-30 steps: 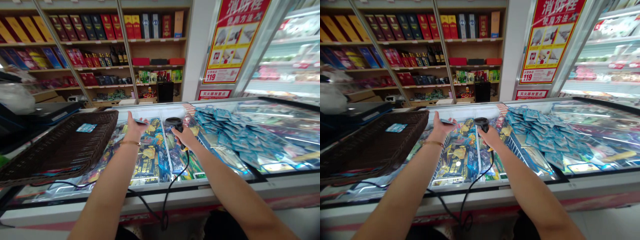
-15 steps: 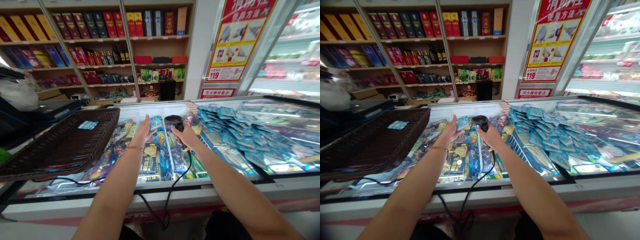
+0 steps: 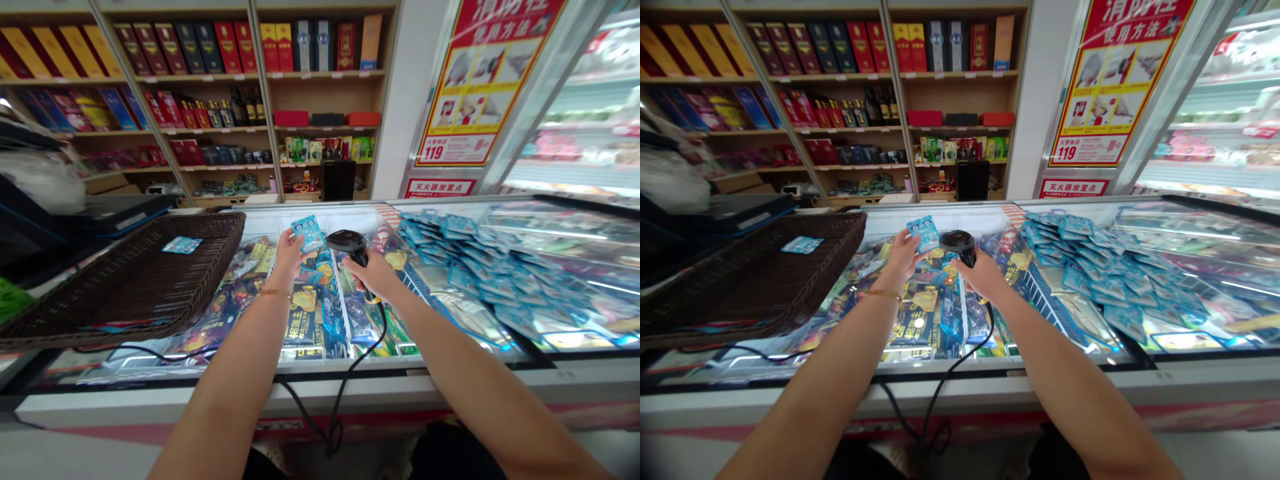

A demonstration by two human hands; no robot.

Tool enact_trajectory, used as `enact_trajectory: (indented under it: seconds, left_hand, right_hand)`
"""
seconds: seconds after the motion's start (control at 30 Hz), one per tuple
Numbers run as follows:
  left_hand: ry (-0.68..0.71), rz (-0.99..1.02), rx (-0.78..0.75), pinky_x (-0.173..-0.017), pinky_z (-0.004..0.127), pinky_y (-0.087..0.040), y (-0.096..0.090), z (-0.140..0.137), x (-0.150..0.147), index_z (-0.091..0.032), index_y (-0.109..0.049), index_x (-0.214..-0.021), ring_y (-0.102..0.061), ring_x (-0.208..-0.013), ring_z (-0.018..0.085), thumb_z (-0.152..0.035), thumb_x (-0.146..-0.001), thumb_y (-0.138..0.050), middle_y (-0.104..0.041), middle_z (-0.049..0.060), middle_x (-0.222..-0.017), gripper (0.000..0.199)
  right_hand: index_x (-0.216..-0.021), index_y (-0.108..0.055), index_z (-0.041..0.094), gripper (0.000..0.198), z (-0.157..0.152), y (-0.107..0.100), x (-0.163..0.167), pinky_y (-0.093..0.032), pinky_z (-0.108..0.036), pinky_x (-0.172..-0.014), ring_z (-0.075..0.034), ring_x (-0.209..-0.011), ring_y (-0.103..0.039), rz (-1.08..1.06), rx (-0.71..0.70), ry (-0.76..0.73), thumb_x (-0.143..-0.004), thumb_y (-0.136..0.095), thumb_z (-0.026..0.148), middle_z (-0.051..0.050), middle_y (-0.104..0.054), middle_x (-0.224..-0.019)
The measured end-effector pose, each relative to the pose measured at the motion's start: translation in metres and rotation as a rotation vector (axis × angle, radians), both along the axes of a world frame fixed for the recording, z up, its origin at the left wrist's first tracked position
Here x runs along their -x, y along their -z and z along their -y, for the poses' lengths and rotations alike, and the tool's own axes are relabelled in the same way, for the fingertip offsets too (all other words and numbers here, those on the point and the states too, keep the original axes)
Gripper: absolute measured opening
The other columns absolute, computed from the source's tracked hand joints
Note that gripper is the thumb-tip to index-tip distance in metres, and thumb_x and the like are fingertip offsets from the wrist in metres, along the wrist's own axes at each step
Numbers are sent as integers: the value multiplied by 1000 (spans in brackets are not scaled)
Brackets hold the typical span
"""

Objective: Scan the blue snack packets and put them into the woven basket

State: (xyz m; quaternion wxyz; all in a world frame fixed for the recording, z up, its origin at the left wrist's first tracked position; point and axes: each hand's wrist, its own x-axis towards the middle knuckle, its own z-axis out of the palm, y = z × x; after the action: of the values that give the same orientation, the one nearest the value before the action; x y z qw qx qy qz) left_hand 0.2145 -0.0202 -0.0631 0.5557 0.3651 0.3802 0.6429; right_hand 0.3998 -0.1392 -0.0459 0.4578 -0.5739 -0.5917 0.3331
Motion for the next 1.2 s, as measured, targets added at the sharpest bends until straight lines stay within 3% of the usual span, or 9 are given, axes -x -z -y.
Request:
enact_trajectory:
  seconds: [0.7,0.87,1.03,1.2]
  left_hand:
    - [-64,-8,-49,-85,41,-61,5,-7,-1,-24,-57,-109,-72,-89,19,-20,-79,-75,-69,1,-94,36]
    - [-49,2,-22,-87,43,-60,5,-4,-4,-24,-60,-108,-71,-87,18,-11,-77,-72,-69,0,-89,36]
    - [-9,-2,55,-86,42,-61,-4,2,-28,-22,-62,-104,-68,-78,13,-6,-76,-70,-64,-2,-80,34]
    - [156,-169,43,-83,42,-62,-30,7,-97,-19,-65,-102,-67,-74,14,-9,-75,-75,-65,2,-81,30]
  right_hand:
    - [-81,-49,21,21,7,-5,5,-44,-22,-40,-13,-38,-57,112,5,-21,-89,-64,35,4,-56,-51]
    - [-86,-51,21,20,2,-4,1,-44,-22,-38,-12,-37,-56,-7,3,-40,-88,-66,35,5,-57,-56]
    - [-85,-50,21,25,5,-17,-30,-41,-21,-34,-11,-34,-54,-136,17,47,-86,-69,38,6,-56,-55]
    - [-86,-50,22,28,22,-34,-103,-39,-21,-33,-11,-33,-51,-226,-4,211,-85,-73,39,8,-54,-51]
